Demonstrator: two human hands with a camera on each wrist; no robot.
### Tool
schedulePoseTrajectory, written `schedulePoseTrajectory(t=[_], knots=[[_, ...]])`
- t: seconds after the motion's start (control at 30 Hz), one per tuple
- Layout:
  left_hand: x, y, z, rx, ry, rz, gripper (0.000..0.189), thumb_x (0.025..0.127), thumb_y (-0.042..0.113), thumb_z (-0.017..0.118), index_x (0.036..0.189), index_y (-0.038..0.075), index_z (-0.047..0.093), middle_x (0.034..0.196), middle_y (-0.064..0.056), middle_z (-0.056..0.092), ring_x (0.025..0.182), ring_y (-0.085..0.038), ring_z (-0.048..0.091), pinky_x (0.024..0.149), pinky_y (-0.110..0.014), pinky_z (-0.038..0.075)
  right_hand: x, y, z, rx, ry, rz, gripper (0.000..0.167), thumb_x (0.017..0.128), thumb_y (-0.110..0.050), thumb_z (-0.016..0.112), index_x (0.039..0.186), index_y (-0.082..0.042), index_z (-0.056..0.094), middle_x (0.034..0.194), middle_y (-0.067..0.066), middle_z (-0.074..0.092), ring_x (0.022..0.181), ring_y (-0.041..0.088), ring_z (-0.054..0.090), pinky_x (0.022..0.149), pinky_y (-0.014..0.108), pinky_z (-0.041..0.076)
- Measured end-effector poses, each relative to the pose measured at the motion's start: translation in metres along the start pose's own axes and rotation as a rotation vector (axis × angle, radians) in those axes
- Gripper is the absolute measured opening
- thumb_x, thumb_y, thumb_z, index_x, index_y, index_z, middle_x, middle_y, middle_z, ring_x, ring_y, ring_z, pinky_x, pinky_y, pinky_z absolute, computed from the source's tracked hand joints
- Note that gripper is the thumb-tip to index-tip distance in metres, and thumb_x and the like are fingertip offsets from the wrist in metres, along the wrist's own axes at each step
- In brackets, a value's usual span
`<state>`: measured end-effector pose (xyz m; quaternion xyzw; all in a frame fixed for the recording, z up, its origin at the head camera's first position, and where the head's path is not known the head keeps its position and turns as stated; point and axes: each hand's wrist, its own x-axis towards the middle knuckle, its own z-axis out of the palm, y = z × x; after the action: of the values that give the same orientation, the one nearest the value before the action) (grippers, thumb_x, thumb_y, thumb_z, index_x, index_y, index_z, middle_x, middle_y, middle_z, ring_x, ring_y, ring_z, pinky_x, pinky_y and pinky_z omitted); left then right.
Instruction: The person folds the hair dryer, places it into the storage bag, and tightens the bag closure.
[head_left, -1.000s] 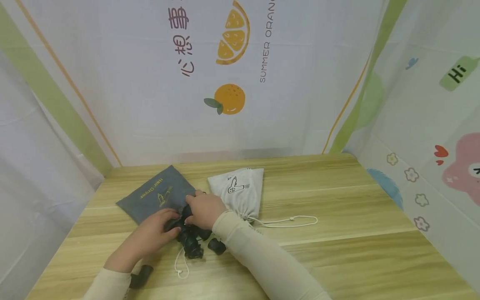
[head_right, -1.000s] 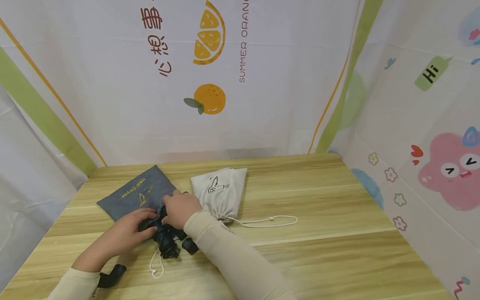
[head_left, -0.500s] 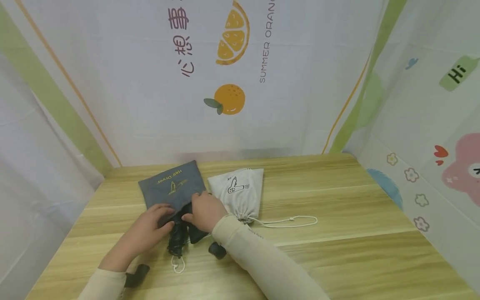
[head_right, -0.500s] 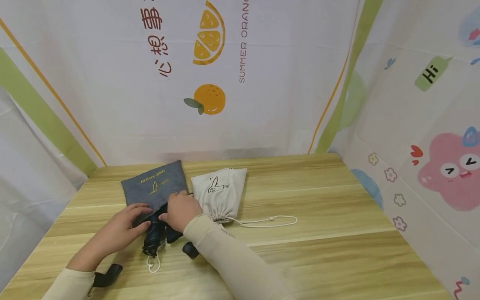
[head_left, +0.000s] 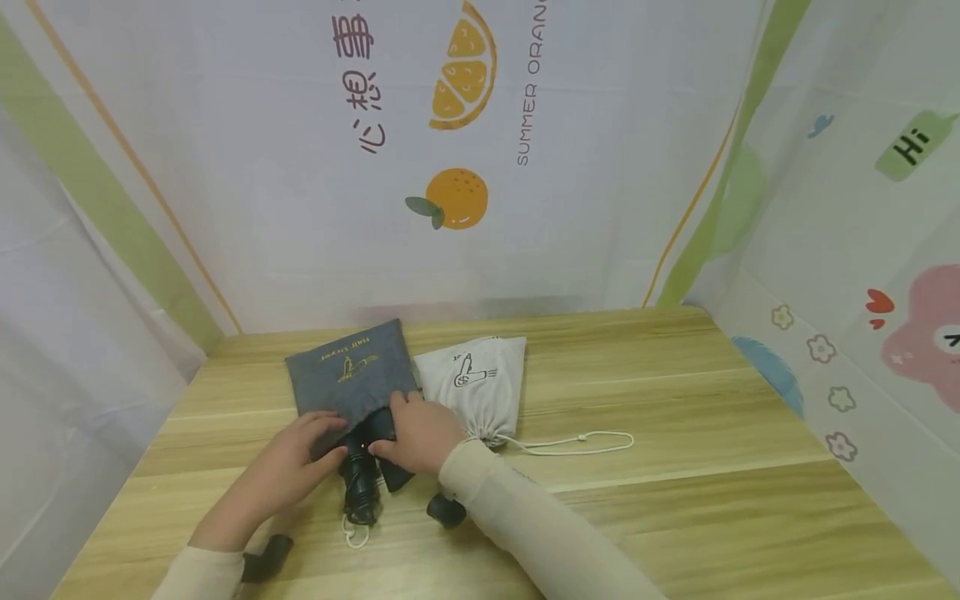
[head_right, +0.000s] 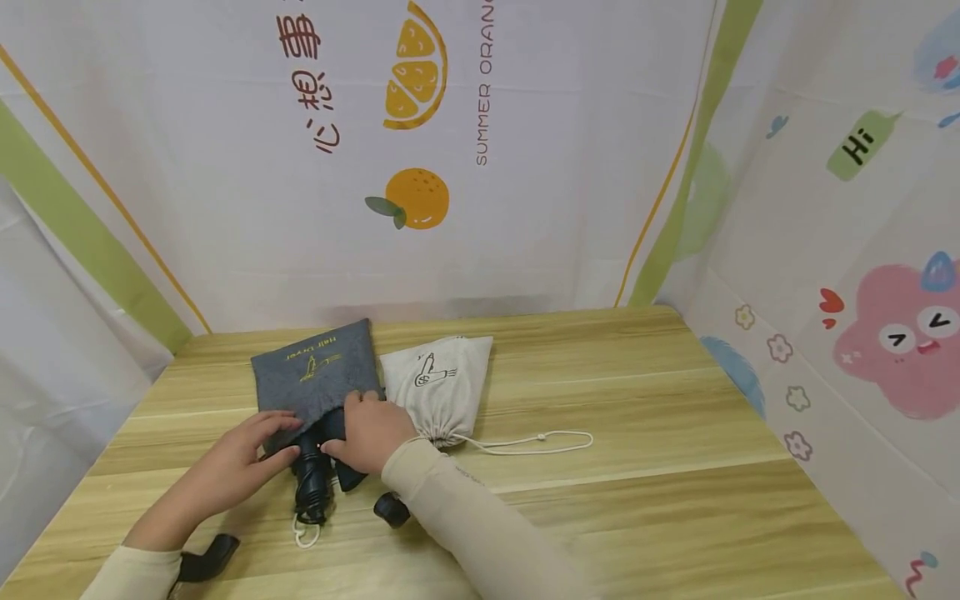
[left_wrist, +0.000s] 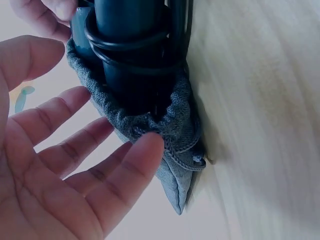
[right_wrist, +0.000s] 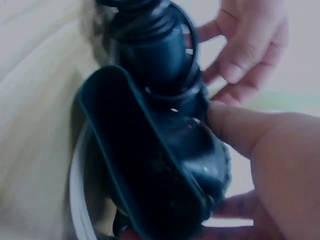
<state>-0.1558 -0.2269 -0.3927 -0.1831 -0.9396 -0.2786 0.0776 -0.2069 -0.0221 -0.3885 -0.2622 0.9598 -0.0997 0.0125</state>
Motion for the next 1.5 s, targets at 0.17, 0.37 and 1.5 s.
schedulePoseTrajectory(t=[0.17, 0.37, 1.5], knots=[[-0.002, 0.001, -0.001, -0.001, 0.020, 0.031, 0.035, 0.091, 0.012, 0.071, 0.121, -0.003, 0.064, 0.126, -0.022, 0.059, 0.117, -0.044, 0.056, 0.094, -0.058, 0.047, 0.002, 0.014, -0.006, 0.181, -0.046, -0.038, 0.073, 0.092, -0.055, 0.062, 0.148, -0.012, 0.045, 0.145, 0.006, 0.049, 0.117, 0.021, 0.060, 0.093, 0.034, 0.051], [-0.006, 0.004, -0.001, -0.027, 0.031, 0.068, 0.037, 0.088, 0.011, 0.072, 0.122, -0.003, 0.063, 0.123, -0.017, 0.061, 0.111, -0.037, 0.060, 0.082, -0.047, 0.056, 0.004, 0.028, -0.003, 0.325, -0.113, -0.137, 0.082, 0.091, -0.048, 0.066, 0.155, -0.010, 0.032, 0.157, 0.006, 0.036, 0.140, 0.018, 0.039, 0.110, 0.032, 0.037], [-0.007, -0.002, 0.010, 0.027, -0.018, 0.133, 0.069, 0.068, 0.025, 0.091, 0.125, 0.000, 0.061, 0.120, -0.014, 0.052, 0.106, -0.031, 0.059, 0.087, -0.052, 0.052, -0.007, 0.033, 0.000, 0.155, -0.222, -0.276, 0.106, 0.080, -0.033, 0.083, 0.160, -0.013, 0.016, 0.158, 0.021, 0.025, 0.138, 0.028, 0.040, 0.104, 0.027, 0.042]])
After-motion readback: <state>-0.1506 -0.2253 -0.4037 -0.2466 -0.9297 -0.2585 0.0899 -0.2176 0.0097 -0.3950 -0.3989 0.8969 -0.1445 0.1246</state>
